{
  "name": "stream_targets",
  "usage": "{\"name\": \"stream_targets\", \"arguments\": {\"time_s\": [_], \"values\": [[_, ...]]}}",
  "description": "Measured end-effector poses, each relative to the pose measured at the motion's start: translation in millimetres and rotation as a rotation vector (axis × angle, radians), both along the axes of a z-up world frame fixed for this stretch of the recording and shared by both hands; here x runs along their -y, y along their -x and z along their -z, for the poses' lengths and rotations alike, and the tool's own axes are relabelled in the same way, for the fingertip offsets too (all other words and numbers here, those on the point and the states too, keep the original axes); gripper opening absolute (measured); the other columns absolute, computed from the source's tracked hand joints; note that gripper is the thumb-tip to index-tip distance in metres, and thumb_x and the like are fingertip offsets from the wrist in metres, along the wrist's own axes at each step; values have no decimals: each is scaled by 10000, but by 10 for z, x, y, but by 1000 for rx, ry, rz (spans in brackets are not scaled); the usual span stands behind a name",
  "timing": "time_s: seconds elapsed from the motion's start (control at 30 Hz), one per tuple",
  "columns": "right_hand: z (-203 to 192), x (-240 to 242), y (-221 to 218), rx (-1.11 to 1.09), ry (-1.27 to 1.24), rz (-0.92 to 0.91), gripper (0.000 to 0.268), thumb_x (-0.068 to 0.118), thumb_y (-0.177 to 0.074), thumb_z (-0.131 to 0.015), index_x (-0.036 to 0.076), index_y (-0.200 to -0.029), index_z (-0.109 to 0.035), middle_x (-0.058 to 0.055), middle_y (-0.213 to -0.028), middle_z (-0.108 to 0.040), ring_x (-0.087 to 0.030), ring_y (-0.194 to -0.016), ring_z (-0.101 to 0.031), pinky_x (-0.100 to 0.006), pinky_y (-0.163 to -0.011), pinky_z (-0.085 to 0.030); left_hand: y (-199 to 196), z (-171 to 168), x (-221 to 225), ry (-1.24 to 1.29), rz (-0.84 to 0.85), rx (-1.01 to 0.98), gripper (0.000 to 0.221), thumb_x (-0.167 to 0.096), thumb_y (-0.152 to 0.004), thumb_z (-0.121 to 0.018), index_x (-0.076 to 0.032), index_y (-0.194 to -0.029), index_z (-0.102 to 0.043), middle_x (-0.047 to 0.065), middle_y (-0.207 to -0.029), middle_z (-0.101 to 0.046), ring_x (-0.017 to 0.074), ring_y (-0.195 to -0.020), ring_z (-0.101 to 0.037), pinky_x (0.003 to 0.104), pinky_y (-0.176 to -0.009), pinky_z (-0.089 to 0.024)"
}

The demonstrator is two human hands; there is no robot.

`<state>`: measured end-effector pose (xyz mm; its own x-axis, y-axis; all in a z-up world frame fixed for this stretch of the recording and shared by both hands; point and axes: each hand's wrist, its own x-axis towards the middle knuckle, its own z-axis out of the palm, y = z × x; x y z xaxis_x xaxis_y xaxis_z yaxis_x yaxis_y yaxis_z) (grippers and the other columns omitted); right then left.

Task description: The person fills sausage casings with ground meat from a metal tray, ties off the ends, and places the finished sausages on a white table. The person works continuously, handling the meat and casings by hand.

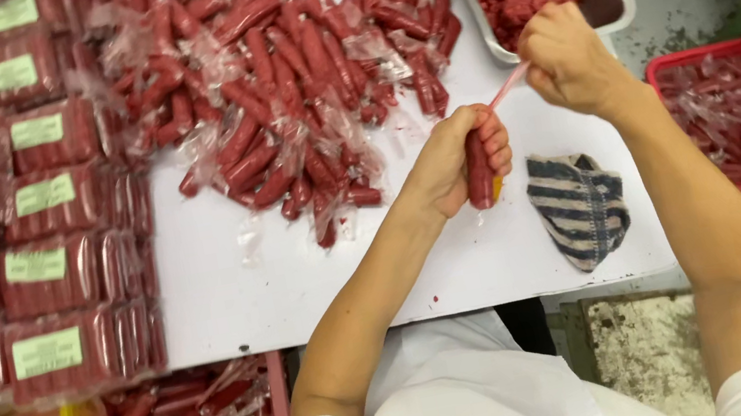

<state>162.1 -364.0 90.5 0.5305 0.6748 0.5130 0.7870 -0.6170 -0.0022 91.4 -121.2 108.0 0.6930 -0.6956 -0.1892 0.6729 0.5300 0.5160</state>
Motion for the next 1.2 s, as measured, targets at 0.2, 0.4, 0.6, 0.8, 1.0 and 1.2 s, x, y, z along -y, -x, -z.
{"name": "stream_targets", "arguments": {"time_s": [0.2,0.4,0.6,0.8,1.0,1.2], "values": [[699,453,-924,51,91,450,103,73,-1013,-583,-17,-1010,-531,-241,-1018,-565,-453,-905,-538,-577,-711,-435,125,-139,-457,12,-250,65,231,-159,-898,-439,-103,-680,-488,50,-655,-476,194,-568,-490,338,-556,-410],[-495,-1291,516,101,-367,4,222,-197,-1087,-386,-196,-1235,-551,-340,-1148,-573,-490,-1044,-550,-521,-931,-433,26,1044,-849,-809,-339,676,253,-144,-981,-489,-116,-1002,-740,20,-800,-703,121,-700,-638,262,-675,-500],[836,-1915,1235,-466,171,151,222,126,-938,-619,164,-1146,-685,-23,-878,-636,-276,-851,-691,-415,-761,-546,717,1119,-1354,-1760,-775,1538,50,-69,-784,-675,-61,-751,-711,119,-808,-559,346,-895,-535,436,-673,-442],[458,-2085,1718,-987,-259,-82,272,242,-1006,-454,160,-1108,-692,-40,-870,-647,-287,-844,-701,-394,-781,-563,1320,756,-1815,-185,-375,430,152,52,-833,-745,6,-974,-713,67,-910,-644,161,-681,-674,260,-598,-597],[560,-2261,1603,-88,53,157,83,83,-895,-623,117,-886,-548,-80,-1043,-520,-331,-1127,-574,-449,-921,-468,803,1229,-1667,-297,-565,292,196,27,-811,-802,53,-996,-740,97,-864,-705,183,-702,-746,216,-573,-623],[409,-2111,1424,-950,-499,15,214,27,-989,-460,29,-1022,-671,-168,-931,-672,-273,-663,-734,-439,-693,-586,526,1202,-1686,-440,-362,576,233,39,-770,-808,73,-992,-747,101,-855,-667,186,-629,-722,244,-516,-597]]}}
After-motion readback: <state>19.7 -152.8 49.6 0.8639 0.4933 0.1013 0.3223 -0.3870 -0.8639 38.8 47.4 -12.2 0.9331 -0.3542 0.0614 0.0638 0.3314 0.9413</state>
